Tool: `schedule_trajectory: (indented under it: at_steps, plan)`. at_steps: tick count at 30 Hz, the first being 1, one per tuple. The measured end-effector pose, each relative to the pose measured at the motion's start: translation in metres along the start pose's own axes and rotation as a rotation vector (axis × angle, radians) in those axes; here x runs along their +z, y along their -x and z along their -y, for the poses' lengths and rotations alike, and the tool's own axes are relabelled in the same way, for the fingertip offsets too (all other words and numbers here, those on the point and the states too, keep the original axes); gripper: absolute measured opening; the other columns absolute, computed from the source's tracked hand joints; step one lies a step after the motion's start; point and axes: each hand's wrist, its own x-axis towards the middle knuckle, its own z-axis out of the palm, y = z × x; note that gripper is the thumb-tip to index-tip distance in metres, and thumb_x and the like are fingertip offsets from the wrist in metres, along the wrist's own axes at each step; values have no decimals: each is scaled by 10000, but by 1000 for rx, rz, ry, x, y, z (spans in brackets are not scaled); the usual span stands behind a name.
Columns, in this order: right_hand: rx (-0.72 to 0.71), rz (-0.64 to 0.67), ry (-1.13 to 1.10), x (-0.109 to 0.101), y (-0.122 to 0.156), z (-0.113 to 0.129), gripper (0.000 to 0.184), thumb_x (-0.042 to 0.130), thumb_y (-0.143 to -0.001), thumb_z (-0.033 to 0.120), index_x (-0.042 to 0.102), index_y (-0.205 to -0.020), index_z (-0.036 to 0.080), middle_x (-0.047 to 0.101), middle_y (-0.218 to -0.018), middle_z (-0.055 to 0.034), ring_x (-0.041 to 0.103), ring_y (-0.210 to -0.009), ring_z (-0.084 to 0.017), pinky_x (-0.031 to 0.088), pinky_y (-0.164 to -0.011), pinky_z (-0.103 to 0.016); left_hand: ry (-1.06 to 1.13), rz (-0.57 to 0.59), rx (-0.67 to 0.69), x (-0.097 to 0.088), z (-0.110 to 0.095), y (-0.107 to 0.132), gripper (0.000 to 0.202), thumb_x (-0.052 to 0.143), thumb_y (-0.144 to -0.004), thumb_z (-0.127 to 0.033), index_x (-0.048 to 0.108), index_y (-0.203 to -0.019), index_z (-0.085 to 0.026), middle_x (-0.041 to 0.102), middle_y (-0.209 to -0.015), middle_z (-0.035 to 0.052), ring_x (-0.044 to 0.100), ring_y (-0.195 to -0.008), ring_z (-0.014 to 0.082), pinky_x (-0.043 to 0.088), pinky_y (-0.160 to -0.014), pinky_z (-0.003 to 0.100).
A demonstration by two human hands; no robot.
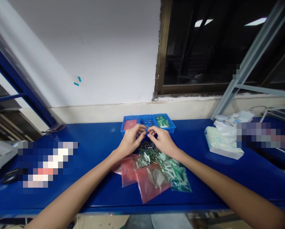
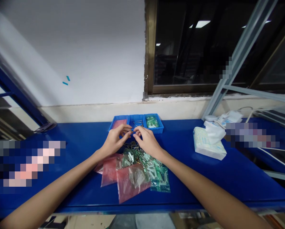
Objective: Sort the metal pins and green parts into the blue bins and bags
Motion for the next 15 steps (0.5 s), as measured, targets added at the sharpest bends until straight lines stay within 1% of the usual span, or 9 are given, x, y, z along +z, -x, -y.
schedule_trajectory:
  at_steps: [2, 4, 7, 9, 11, 13, 15]
  plan:
    - [-95, 31, 122, 1, 2, -2, 95, 509, -986, 206, 600, -1009, 189, 656, -920, -47, 621, -863, -180, 494, -801, -311, 81, 8, -28, 1, 1, 0, 230, 574, -958, -229, 550, -1176, -162, 728, -913, 48, 679, -747, 140, 530, -641, 242]
    - [-198, 69, 294, -1, 5, -1, 166, 445, -1016, 214, 606, -1001, 174, 650, -968, -82, 600, -950, -211, 491, -856, -347, 115, 31, -37, 1, 2, 0, 236, 578, -956, -237, 529, -1173, -160, 723, -869, 39, 676, -731, 141, 529, -649, 248]
    - [-290, 124, 503, -8, 4, 3, 235, 400, -1029, 208, 623, -978, 154, 646, -958, -103, 582, -980, -228, 497, -847, -352, 108, 62, -53, 0, 5, -1, 244, 589, -955, -259, 520, -1170, -167, 715, -831, 25, 674, -722, 146, 524, -655, 257]
    - [-285, 125, 601, -13, 0, 4, 239, 403, -1022, 196, 633, -976, 151, 647, -948, -103, 579, -980, -232, 499, -814, -346, 72, 53, -64, -2, 6, -2, 317, 616, -943, -283, 500, -1215, -170, 710, -853, 26, 673, -725, 147, 522, -661, 261]
    - [-232, 89, 704, -17, -10, 2, 249, 404, -1014, 196, 645, -970, 152, 648, -942, -106, 574, -989, -247, 498, -777, -350, 13, 31, -67, -4, 7, -2, 372, 606, -945, -278, 468, -1273, -169, 694, -859, 24, 663, -708, 143, 515, -661, 266]
    - [-170, 67, 788, -19, -23, -5, 272, 401, -1012, 209, 660, -962, 145, 653, -930, -115, 572, -996, -267, 499, -748, -359, -56, 25, -64, -5, 8, -2, 351, 559, -958, -242, 460, -1286, -166, 671, -840, 17, 643, -673, 135, 503, -656, 270]
    - [-149, 81, 827, -21, -36, -10, 256, 443, -1001, 234, 672, -1015, 121, 665, -999, -143, 565, -1045, -296, 509, -776, -385, -117, 49, -60, -5, 9, -2, 304, 521, -958, -206, 479, -1256, -165, 655, -818, 11, 629, -655, 132, 491, -657, 274]
